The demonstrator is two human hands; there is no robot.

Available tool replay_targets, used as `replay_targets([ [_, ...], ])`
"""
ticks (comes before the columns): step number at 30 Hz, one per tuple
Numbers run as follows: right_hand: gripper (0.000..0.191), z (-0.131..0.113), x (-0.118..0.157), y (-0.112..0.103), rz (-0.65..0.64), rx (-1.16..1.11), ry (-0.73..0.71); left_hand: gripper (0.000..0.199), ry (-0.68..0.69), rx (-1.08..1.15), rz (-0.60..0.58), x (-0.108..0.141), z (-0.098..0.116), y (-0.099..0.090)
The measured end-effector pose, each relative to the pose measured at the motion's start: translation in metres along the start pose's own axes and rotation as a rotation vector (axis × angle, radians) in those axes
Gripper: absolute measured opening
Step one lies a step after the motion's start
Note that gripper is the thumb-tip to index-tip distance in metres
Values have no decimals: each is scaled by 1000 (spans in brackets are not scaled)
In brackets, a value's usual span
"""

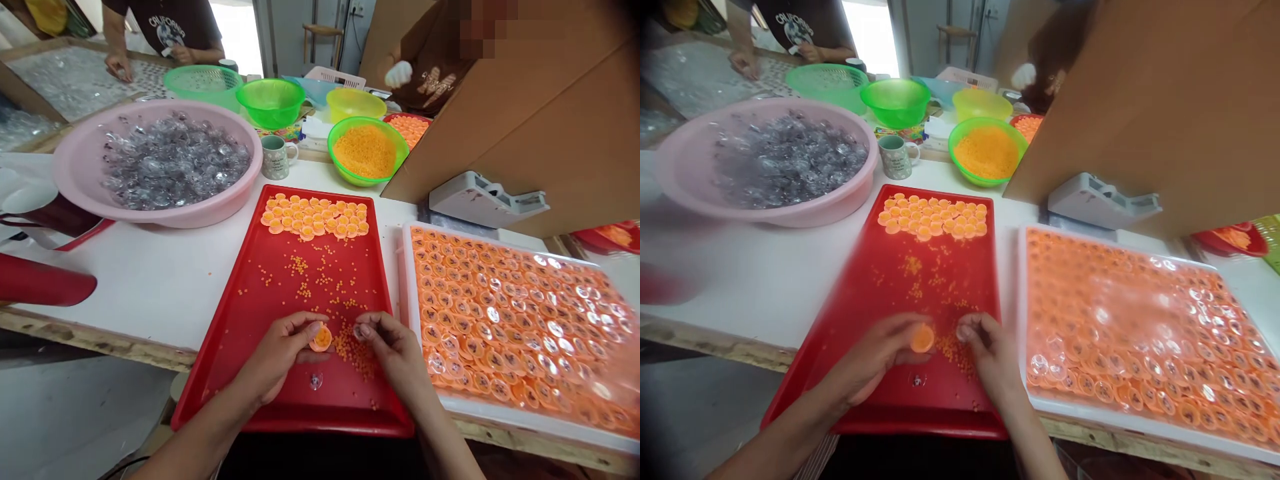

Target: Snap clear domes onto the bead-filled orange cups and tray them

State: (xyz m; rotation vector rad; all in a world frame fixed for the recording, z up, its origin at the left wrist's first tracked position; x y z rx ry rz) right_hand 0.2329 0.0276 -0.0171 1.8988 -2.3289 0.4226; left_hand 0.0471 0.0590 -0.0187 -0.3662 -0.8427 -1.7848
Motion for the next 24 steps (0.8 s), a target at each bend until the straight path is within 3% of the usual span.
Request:
replay_targets([
  [4, 37, 2, 9, 2, -102, -304, 149, 30, 23, 13, -47, -3, 3, 3],
  [12, 15, -1, 15, 8, -182, -444, 139, 30, 17, -15, -65, 0, 3, 16],
  [20, 23, 13, 15, -2, 1, -200, 80, 33, 24, 38, -102, -1, -1, 22],
  [24, 12, 19, 14, 5, -85, -49, 68, 30, 56, 46, -48, -1, 4, 16],
])
Point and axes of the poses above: each hand's wrist, its own x-axis away from the middle knuckle, its own y-axis out of the palm, z = x × y, the point moved 5 cm from there along -x, towards the middle knuckle
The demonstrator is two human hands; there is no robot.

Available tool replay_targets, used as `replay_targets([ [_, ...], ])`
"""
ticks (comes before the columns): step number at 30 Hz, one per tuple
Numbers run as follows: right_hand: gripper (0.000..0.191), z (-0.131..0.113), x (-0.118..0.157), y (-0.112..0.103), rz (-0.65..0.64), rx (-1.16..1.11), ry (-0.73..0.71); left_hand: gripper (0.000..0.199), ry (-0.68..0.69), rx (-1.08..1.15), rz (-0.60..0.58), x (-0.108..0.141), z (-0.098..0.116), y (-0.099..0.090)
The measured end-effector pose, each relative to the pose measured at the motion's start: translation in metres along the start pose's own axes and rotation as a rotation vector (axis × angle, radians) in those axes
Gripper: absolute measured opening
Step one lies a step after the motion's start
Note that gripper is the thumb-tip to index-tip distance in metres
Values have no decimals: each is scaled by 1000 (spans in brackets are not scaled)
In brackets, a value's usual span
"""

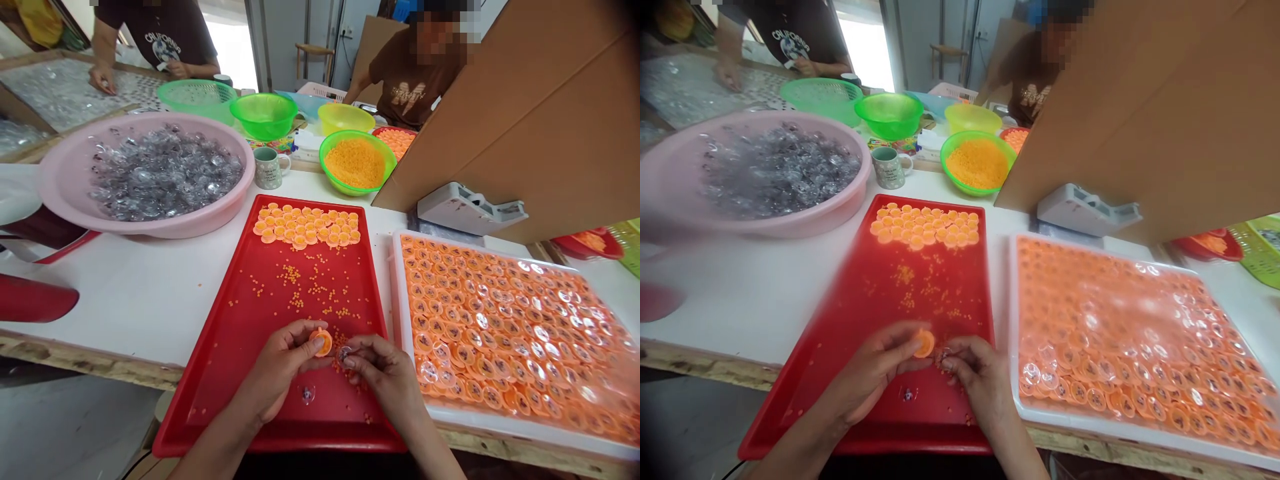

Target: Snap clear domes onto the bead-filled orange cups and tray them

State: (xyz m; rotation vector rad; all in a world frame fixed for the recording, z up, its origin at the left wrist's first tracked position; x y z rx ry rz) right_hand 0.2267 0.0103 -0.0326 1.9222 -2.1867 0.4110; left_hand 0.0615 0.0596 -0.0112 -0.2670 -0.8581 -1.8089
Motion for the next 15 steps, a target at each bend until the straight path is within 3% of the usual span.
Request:
replay_targets([
  [2, 4, 0, -2, 6, -76, 211, -78, 31, 46, -1, 78, 1, 5, -8],
  [6, 19, -3, 1, 13, -144, 590, -293, 28, 117, -18, 184, 9, 17, -26],
  [15, 24, 4, 22, 18, -223, 926, -460, 28, 110, -73, 189, 16, 12, -52],
])
Point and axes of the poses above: each hand's wrist, its own x-axis away from the middle knuckle, its own y-axis out of the palm, z = x × y, the point moved 5 cm from there along -x, towards the middle knuckle
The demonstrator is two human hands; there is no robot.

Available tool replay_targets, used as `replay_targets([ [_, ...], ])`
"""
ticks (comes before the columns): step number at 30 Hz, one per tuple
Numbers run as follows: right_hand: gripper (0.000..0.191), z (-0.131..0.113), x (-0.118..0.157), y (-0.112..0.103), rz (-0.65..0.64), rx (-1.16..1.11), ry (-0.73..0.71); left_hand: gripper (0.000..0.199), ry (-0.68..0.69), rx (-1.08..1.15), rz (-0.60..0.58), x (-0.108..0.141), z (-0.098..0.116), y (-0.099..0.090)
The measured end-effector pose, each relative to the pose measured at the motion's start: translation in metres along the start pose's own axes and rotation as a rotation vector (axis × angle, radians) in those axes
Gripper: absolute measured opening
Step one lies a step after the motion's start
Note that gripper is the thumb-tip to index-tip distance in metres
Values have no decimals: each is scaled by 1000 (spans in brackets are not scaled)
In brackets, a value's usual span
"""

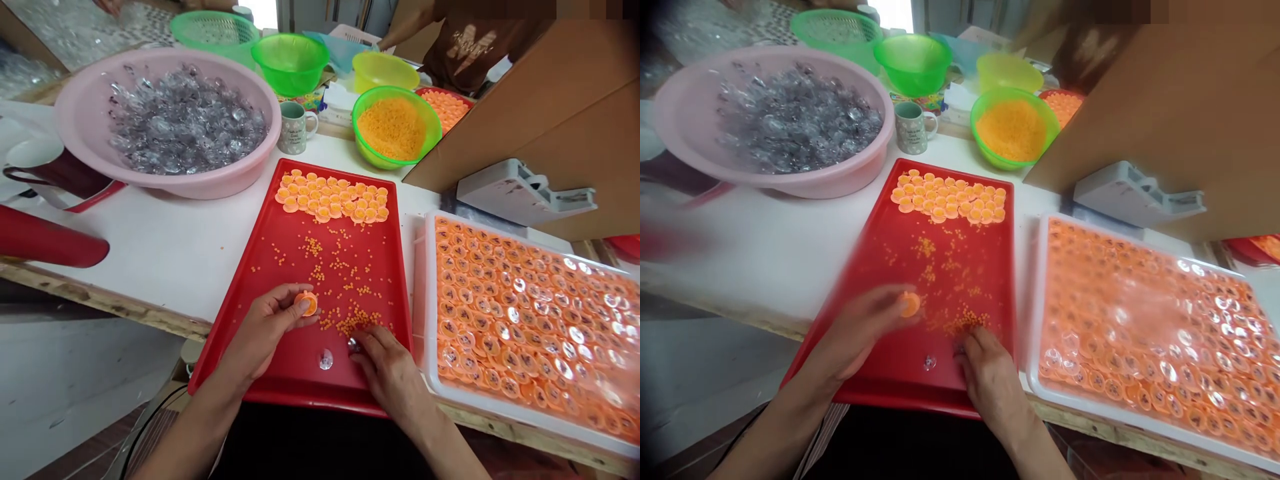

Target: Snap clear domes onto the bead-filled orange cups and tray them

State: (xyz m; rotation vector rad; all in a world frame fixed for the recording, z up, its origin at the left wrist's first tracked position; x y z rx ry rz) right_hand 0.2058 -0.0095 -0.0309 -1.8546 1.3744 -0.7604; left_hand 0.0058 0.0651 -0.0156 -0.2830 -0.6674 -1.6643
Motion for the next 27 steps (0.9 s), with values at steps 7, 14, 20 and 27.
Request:
replay_targets([
  [7, 31, -2, 5, -1, 47, -67, -19, 25, -1, -52, -44, -1, 0, 4],
  [14, 8, 9, 11, -11, 22, -629, 317, 28, -59, -34, -98, 2, -5, 12],
  [20, 10, -5, -2, -26, 58, -1074, 405, 32, -138, 31, -252, 6, -15, 34],
  [27, 14, -8, -15, -24, 84, -1279, 322, 31, -139, 40, -266, 2, -16, 46],
])
Point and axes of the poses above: each hand's wrist, its own x-axis away from the middle knuckle, its own y-axis out of the palm, z = x × y, the point moved 5 cm from there along -x, towards the middle knuckle
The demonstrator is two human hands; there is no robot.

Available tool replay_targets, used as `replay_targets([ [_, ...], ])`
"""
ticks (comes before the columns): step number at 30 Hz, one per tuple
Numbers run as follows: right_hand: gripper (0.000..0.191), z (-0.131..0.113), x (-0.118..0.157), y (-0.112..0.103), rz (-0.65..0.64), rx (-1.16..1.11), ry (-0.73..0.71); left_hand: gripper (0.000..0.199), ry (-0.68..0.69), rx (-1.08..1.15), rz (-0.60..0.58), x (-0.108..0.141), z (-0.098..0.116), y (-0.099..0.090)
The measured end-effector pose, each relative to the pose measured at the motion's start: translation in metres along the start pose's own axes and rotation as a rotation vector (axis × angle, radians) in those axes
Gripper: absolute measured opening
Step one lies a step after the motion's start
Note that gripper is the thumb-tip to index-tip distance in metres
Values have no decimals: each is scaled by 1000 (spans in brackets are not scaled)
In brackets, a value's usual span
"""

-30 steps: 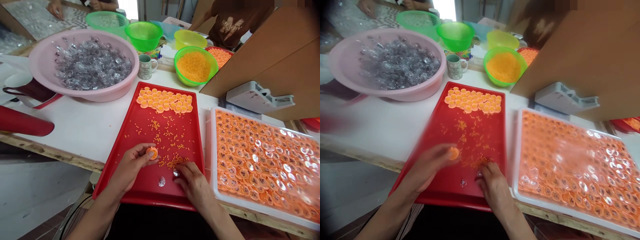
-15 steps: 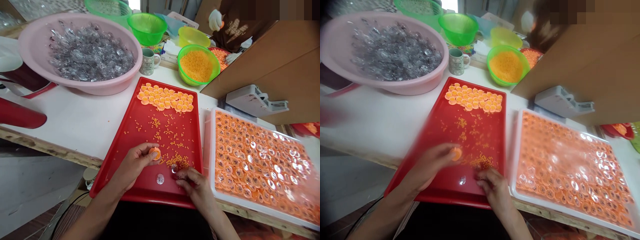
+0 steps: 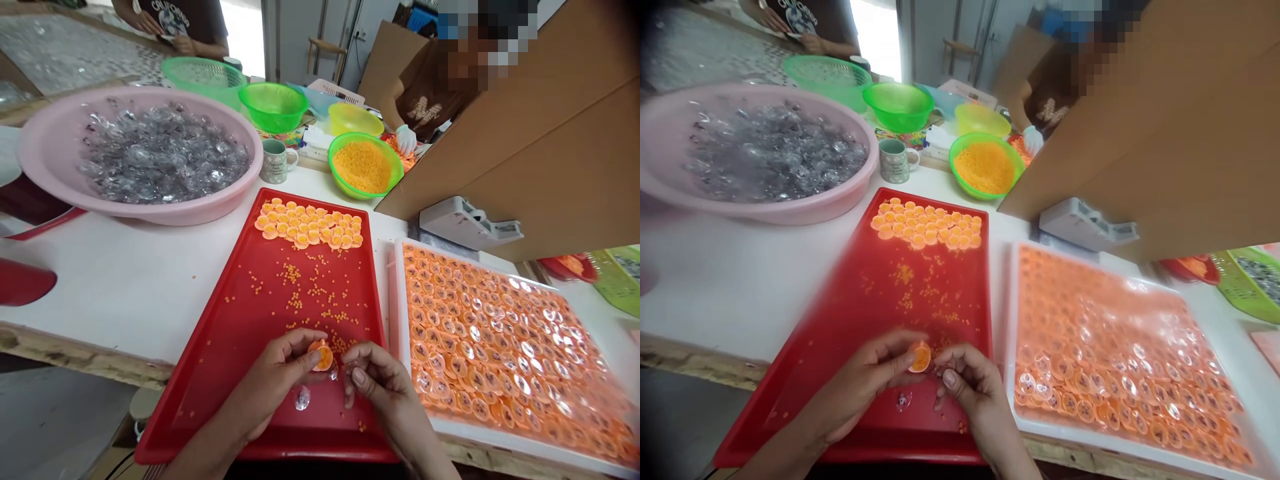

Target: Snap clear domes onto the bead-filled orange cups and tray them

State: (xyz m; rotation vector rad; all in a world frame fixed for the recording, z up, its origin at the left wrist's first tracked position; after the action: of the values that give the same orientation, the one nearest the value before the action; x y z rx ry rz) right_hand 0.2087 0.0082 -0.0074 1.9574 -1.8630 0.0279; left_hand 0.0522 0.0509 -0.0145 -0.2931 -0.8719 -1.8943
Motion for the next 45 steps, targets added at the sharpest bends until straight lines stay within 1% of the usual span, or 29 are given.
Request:
replay_targets([
  [2, 12, 0, -3, -1, 20, -83, -6, 31, 3, -1, 5, -2, 0, 1],
  [4, 11, -1, -6, -3, 41, -107, -8, 32, -2, -6, 16, -4, 0, 3],
  [7, 12, -3, -10, -8, 94, -46, -27, 33, 3, 18, 31, -7, 0, 8],
  [11, 16, -6, -11, -17, 155, 60, -68, 29, 29, 43, 4, -11, 3, 17],
  [13, 18, -6, -11, -19, 139, 62, -59, 29, 26, 30, -8, -12, 3, 21],
  [17, 26, -3, -13, -19, 70, -13, 20, 32, -1, 6, -38, -15, 1, 28],
  [21, 29, -4, -15, -17, 31, -12, 54, 33, -7, -29, -54, -16, -1, 31],
  [23, 30, -3, -15, -16, 19, -4, 84, 35, -14, -49, -40, -17, -3, 30],
  [26, 32, -2, -15, -18, 38, 15, 105, 36, -16, -62, 6, -17, -3, 26],
  [32, 28, 2, -17, -23, 84, 74, 84, 33, 6, -58, 40, -15, -3, 24],
  [38, 20, 0, -20, -24, 171, 180, -8, 33, 7, -11, 28, -16, -5, 24],
  [42, 9, -4, -18, -23, 227, 348, -91, 32, 35, -63, 31, -17, -4, 25],
  [45, 8, -4, -16, -23, 255, 437, -124, 32, 69, -119, 37, -17, -2, 27],
])
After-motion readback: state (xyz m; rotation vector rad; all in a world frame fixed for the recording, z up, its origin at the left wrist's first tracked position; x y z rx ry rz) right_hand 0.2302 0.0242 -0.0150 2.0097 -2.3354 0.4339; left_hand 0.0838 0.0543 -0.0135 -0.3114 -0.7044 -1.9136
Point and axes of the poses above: each hand's wrist, its own x-axis away from the middle knuckle, its own y-axis out of the palm, z = x × y, the point moved 5 cm from there along -x, towards the middle knuckle
